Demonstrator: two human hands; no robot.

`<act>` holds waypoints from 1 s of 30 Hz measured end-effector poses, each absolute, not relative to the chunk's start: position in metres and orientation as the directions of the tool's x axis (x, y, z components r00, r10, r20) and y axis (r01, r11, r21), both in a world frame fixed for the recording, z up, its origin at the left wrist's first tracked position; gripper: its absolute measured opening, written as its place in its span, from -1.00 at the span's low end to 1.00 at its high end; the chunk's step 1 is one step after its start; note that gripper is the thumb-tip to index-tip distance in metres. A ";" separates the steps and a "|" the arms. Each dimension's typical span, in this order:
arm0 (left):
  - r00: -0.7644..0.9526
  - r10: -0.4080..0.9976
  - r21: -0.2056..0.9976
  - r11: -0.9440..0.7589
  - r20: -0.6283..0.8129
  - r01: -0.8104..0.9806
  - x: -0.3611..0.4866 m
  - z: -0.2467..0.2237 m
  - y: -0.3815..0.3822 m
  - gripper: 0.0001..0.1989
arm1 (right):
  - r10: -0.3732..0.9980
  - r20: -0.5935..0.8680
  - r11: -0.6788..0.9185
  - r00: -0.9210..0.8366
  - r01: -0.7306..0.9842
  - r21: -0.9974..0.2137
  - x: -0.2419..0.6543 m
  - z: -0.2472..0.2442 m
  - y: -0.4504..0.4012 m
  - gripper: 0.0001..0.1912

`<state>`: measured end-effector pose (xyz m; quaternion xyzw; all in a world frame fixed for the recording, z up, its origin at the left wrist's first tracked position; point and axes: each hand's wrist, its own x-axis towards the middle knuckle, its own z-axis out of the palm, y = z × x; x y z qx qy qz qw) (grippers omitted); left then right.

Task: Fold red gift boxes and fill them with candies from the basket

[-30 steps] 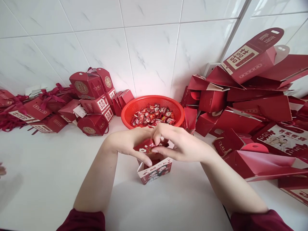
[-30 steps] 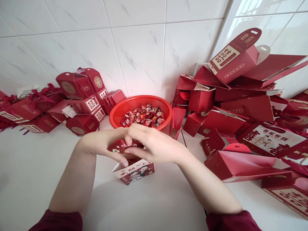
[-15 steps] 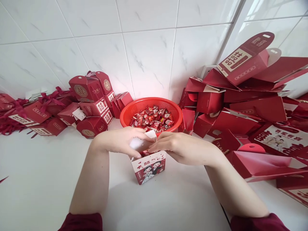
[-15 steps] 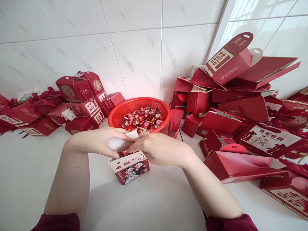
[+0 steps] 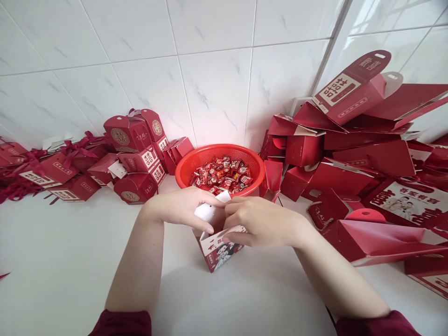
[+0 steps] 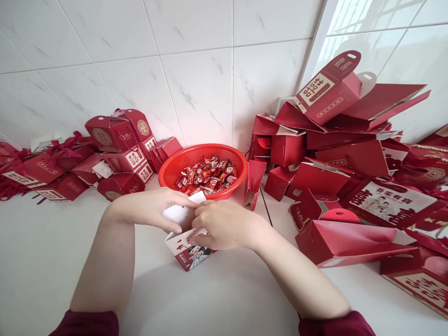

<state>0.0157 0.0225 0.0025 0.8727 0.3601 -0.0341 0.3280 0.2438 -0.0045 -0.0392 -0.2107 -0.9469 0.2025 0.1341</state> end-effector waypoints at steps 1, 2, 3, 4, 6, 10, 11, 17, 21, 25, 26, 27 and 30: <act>0.741 0.602 0.555 -0.523 -0.297 0.647 0.016 0.002 0.022 -0.62 | 0.463 0.146 0.822 -0.874 0.362 -0.440 0.242 -0.040 -0.005 -0.80; 0.744 0.599 0.560 -0.523 -0.296 0.643 0.017 0.002 0.022 -0.63 | 0.473 0.120 0.811 -0.873 0.378 -0.447 0.241 -0.041 -0.005 -0.78; 0.745 0.600 0.559 -0.525 -0.292 0.642 0.018 0.002 0.022 -0.62 | 0.486 0.095 0.796 -0.869 0.396 -0.457 0.240 -0.042 -0.005 -0.74; 0.741 0.608 0.549 -0.531 -0.284 0.646 0.019 0.001 0.022 -0.62 | 0.504 0.071 0.779 -0.861 0.418 -0.467 0.240 -0.041 -0.004 -0.70; 0.732 0.638 0.510 -0.559 -0.240 0.654 0.022 0.000 0.022 -0.60 | 0.532 0.034 0.751 -0.846 0.453 -0.481 0.243 -0.040 -0.004 -0.66; 0.682 0.730 0.459 -0.593 -0.041 0.662 0.028 -0.009 0.028 -0.61 | 0.586 0.063 0.734 -0.808 0.496 -0.464 0.247 -0.035 -0.005 -0.66; 0.672 0.741 0.458 -0.600 0.009 0.656 0.030 -0.011 0.030 -0.63 | 0.601 0.085 0.732 -0.795 0.505 -0.457 0.247 -0.034 -0.006 -0.64; 0.544 0.775 0.464 -0.630 0.322 0.623 0.031 -0.012 0.028 -0.77 | 0.626 0.187 0.741 -0.757 0.502 -0.447 0.257 -0.027 -0.013 -0.61; 0.327 0.768 0.447 -0.602 0.551 0.662 0.021 -0.013 0.044 -0.78 | 0.696 0.344 0.715 -0.631 0.560 -0.419 0.292 -0.011 -0.016 -0.76; 0.459 0.819 0.385 -0.569 0.344 0.726 0.033 -0.021 0.105 -0.70 | 0.804 0.448 0.576 -0.391 0.700 -0.422 0.333 0.003 -0.025 -0.76; 0.550 0.816 0.321 -0.576 0.177 0.752 0.042 -0.024 0.122 -0.67 | 0.813 0.457 0.556 -0.360 0.711 -0.430 0.340 0.005 -0.027 -0.76; 0.599 0.796 0.294 -0.594 0.084 0.748 0.052 -0.028 0.139 -0.70 | 0.819 0.457 0.547 -0.348 0.712 -0.440 0.346 0.007 -0.030 -0.77; 0.676 0.734 0.224 -0.648 -0.070 0.728 0.084 -0.039 0.178 -0.75 | 0.820 0.428 0.562 -0.380 0.678 -0.474 0.356 0.010 -0.037 -0.80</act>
